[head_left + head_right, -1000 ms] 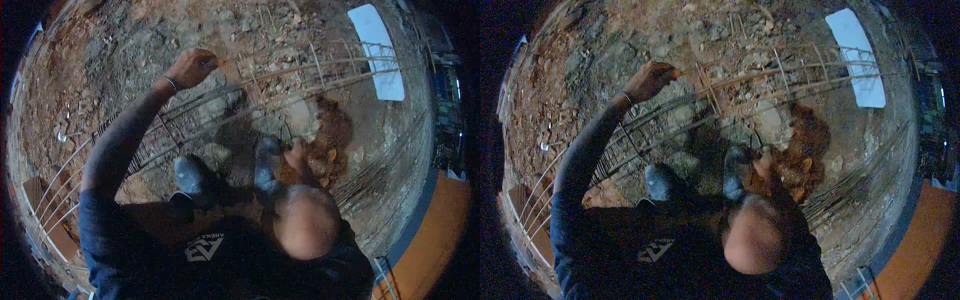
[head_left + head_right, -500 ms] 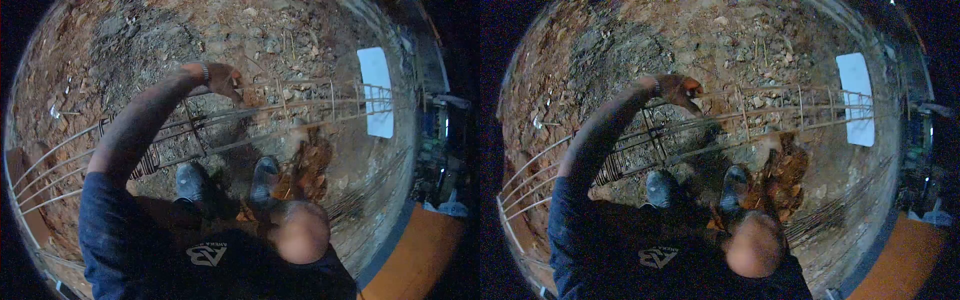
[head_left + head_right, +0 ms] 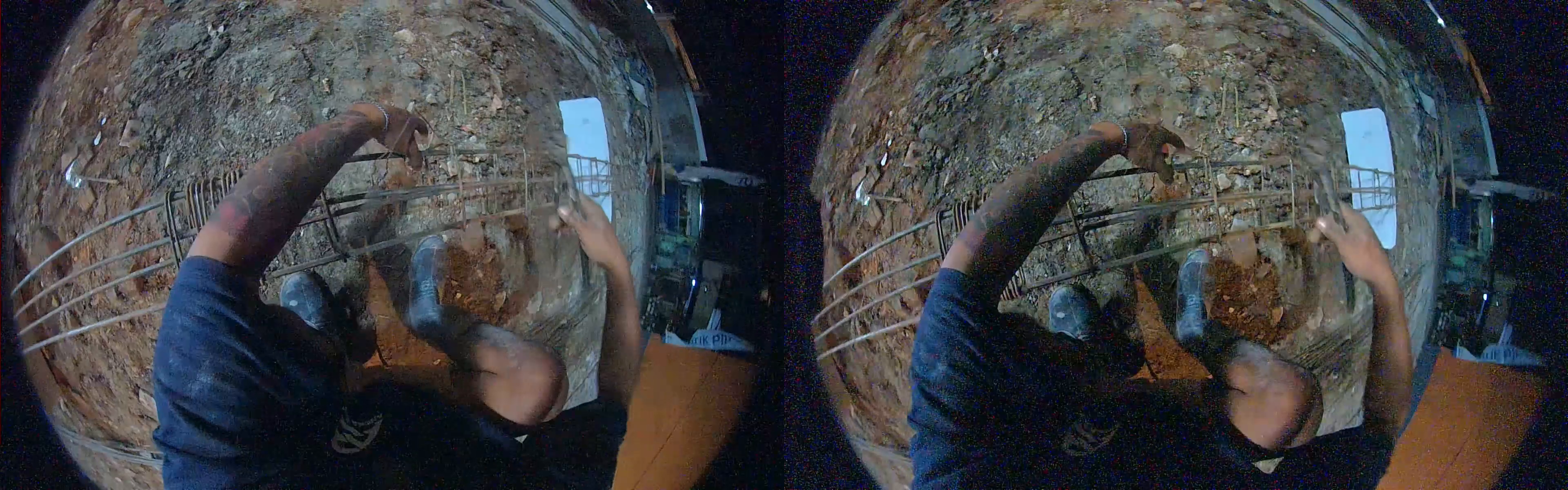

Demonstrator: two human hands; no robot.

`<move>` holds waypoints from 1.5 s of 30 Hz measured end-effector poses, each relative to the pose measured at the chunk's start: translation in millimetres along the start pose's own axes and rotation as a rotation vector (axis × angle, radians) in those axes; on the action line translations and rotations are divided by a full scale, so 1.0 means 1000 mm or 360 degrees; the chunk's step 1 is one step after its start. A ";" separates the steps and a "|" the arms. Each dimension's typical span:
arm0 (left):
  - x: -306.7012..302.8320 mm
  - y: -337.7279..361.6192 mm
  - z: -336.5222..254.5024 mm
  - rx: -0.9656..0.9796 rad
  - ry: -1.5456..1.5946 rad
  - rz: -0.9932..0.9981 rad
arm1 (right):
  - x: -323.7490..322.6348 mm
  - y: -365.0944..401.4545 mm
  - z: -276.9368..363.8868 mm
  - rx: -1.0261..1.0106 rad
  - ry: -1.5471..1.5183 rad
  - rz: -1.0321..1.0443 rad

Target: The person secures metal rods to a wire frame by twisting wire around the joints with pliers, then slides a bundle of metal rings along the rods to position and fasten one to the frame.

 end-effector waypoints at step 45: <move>-0.094 -0.008 -0.073 0.0248 -0.0011 -0.0811 | 0.060 -0.079 0.235 -0.2206 0.2061 -0.0031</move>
Point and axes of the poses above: each hand's wrist, its own y-axis away from the middle knuckle, its own x-axis out of the palm, z = x × y, the point moved 10 cm from there along -y, towards the middle knuckle, and after that the axes turned 9 degrees about -z, right-handed, at the moved point
